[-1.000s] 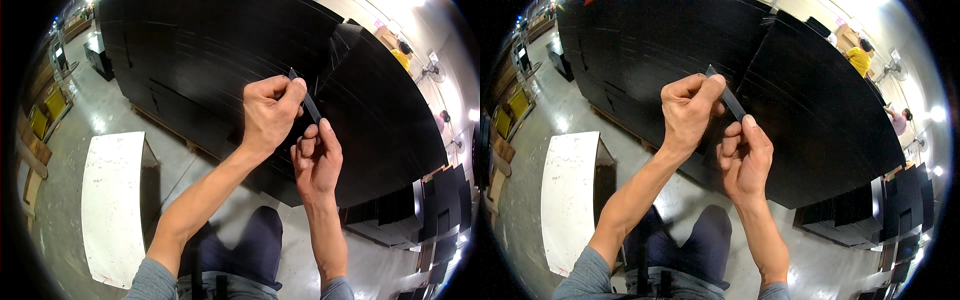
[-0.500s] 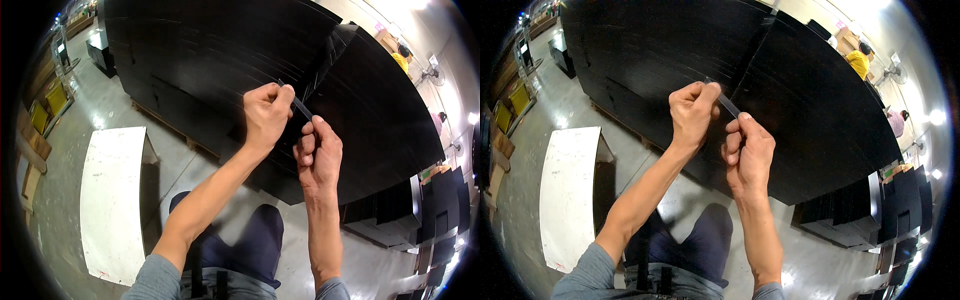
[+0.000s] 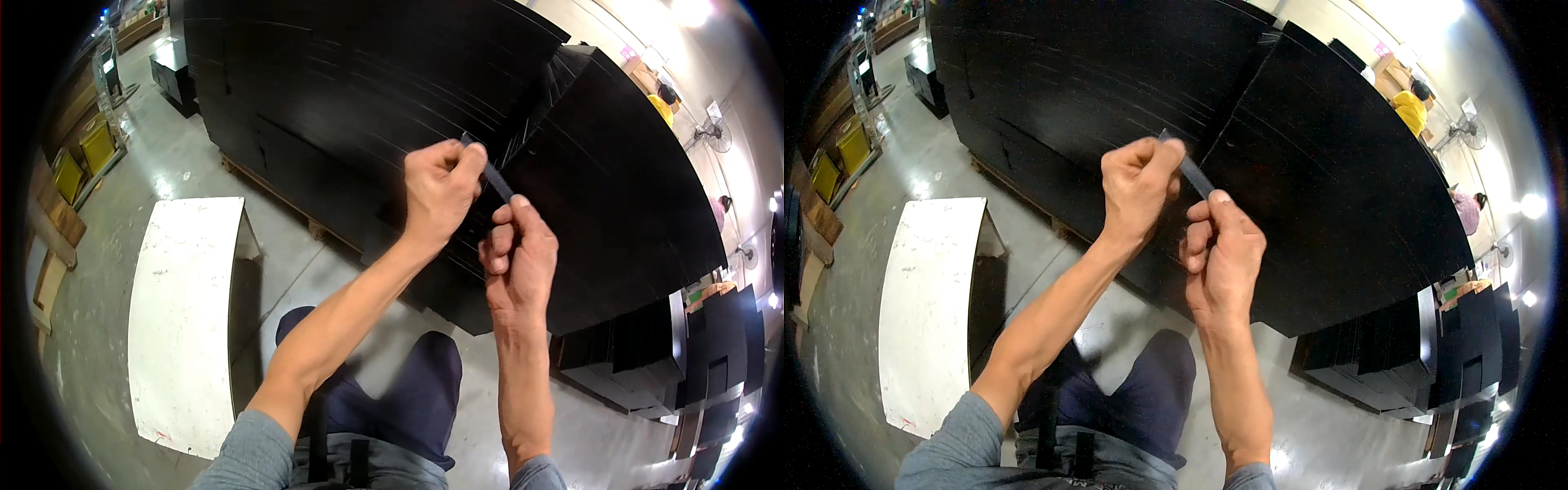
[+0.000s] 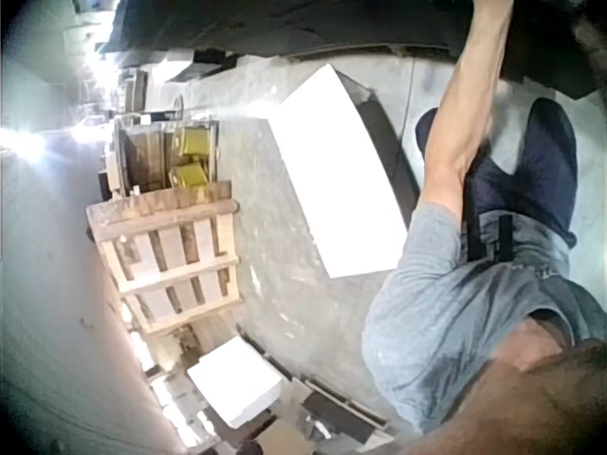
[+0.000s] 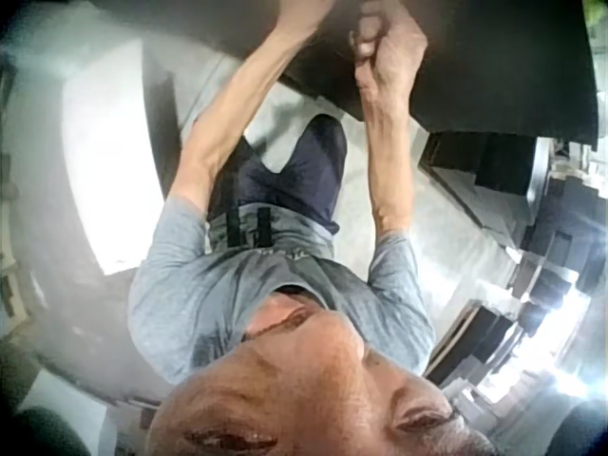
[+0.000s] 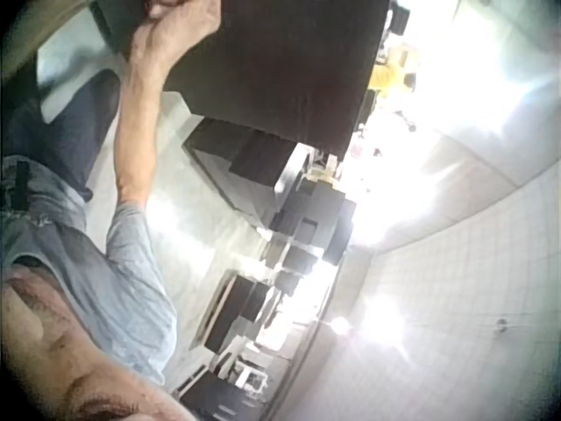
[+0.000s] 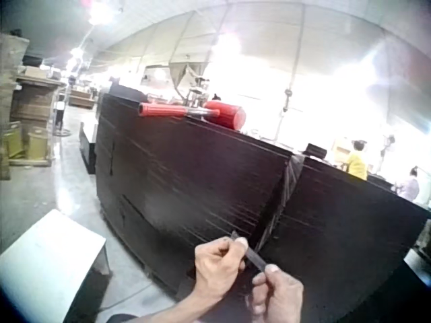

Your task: The person uses a blade to scrape the edges of black panels and then stacks them onto a pallet.

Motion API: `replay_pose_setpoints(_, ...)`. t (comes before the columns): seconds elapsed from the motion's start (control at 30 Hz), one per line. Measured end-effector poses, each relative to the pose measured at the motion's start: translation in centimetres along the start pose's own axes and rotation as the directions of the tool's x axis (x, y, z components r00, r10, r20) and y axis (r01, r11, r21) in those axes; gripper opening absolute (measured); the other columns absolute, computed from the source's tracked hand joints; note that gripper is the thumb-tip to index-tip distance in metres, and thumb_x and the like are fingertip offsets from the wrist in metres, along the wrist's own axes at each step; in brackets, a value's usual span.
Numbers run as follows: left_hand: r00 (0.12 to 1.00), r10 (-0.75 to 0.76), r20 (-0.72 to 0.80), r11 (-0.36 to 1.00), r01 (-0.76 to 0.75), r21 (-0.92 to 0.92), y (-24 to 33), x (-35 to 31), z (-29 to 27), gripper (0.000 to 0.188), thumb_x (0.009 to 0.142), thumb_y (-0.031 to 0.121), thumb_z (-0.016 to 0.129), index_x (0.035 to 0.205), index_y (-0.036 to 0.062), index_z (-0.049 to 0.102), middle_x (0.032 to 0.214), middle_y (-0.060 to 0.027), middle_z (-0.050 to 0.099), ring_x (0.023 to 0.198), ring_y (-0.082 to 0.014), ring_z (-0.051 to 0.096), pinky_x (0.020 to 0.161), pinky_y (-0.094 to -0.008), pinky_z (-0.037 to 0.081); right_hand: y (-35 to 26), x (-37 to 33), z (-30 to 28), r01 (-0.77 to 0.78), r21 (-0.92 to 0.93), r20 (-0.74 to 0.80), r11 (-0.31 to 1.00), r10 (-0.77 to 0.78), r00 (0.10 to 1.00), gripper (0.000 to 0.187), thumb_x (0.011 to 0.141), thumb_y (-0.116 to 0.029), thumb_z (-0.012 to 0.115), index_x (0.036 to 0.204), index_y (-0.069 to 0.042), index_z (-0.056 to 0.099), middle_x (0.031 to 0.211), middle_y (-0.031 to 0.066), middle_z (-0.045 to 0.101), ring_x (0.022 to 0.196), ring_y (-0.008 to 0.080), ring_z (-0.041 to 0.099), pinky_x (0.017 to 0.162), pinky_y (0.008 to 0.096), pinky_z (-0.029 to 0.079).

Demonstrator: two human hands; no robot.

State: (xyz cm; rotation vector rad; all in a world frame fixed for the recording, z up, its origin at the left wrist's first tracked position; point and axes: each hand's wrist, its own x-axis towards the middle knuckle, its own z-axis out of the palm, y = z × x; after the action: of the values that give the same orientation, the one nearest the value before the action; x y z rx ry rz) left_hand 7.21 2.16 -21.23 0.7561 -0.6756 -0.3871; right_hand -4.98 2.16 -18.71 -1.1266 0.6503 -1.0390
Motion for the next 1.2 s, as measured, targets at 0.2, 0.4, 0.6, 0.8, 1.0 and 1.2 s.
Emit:
replay_pose_setpoints(0.2,1.0,0.017,0.014,1.0,-0.016,-0.02,-0.1,0.6,-0.1,0.036,0.093,0.015,0.067,0.06,0.004,0.058,0.056,0.0018,0.053,0.05,-0.0035,0.045,0.046,-0.0231,0.033,-0.3,0.2,0.6,0.004,0.019,0.015,1.0,-0.004,1.0,0.031,0.103,-0.023,0.054,0.084,0.0,0.062,0.055,0.0012,0.048,0.043,0.0097,0.041,0.043,0.0251,0.035)
replay_pose_setpoints(0.4,1.0,-0.024,-0.005,1.0,0.024,-0.009,-1.6,-0.6,-0.9,0.038,0.093,0.014,0.065,0.059,-0.0003,0.059,0.05,0.0012,0.053,0.048,-0.0035,0.046,0.046,-0.0247,0.034,1.5,-0.5,-0.4,-0.022,0.008,0.004,1.0,0.022,1.0,0.032,0.104,-0.024,0.054,0.084,0.0,0.062,0.055,0.0016,0.049,0.044,0.01,0.041,0.044,0.0256,0.035)
replay_pose_setpoints(0.6,1.0,0.017,-0.004,0.999,-0.017,-0.048,-0.1,0.5,0.3,0.037,0.093,0.014,0.066,0.059,0.0042,0.057,0.055,0.0024,0.052,0.049,-0.0038,0.045,0.045,-0.0233,0.032,-0.5,0.1,0.5,0.013,0.021,0.031,1.0,-0.014,0.999,0.03,0.103,-0.022,0.054,0.084,0.0,0.062,0.056,0.0016,0.049,0.044,0.0095,0.04,0.044,0.0245,0.035)
replay_pose_setpoints(0.8,1.0,-0.022,-0.012,1.0,0.022,-0.009,-2.0,-0.5,-1.2,0.037,0.094,0.015,0.066,0.06,0.0047,0.057,0.055,0.0026,0.05,0.049,-0.0043,0.044,0.045,-0.024,0.033,1.2,-0.3,0.0,-0.044,-0.008,-0.014,0.999,0.044,0.999,0.032,0.104,-0.023,0.053,0.084,0.001,0.062,0.056,0.0009,0.048,0.045,0.0093,0.04,0.045,0.0249,0.034)
replay_pose_setpoints(1.0,0.998,0.058,-0.036,0.998,-0.058,0.008,-0.9,0.6,-0.2,0.039,0.094,0.016,0.065,0.059,0.0016,0.056,0.053,0.003,0.051,0.05,-0.0033,0.044,0.046,-0.0251,0.032,0.6,0.5,0.4,0.015,-0.014,0.027,1.0,-0.014,1.0,0.031,0.104,-0.023,0.053,0.084,0.0,0.061,0.055,0.0007,0.046,0.043,0.0098,0.038,0.045,0.0263,0.035)
replay_pose_setpoints(1.2,0.992,-0.108,-0.072,0.994,0.109,0.016,-5.6,-3.3,-3.5,0.04,0.095,0.013,0.066,0.059,0.0009,0.054,0.052,0.0041,0.048,0.051,-0.0019,0.04,0.045,-0.0257,0.031,5.8,-0.7,-1.5,-0.126,-0.025,-0.097,0.992,0.123,0.988,0.031,0.102,-0.024,0.056,0.081,-0.003,0.06,0.051,-0.0006,0.043,0.04,0.0097,0.034,0.044,0.0258,0.035)
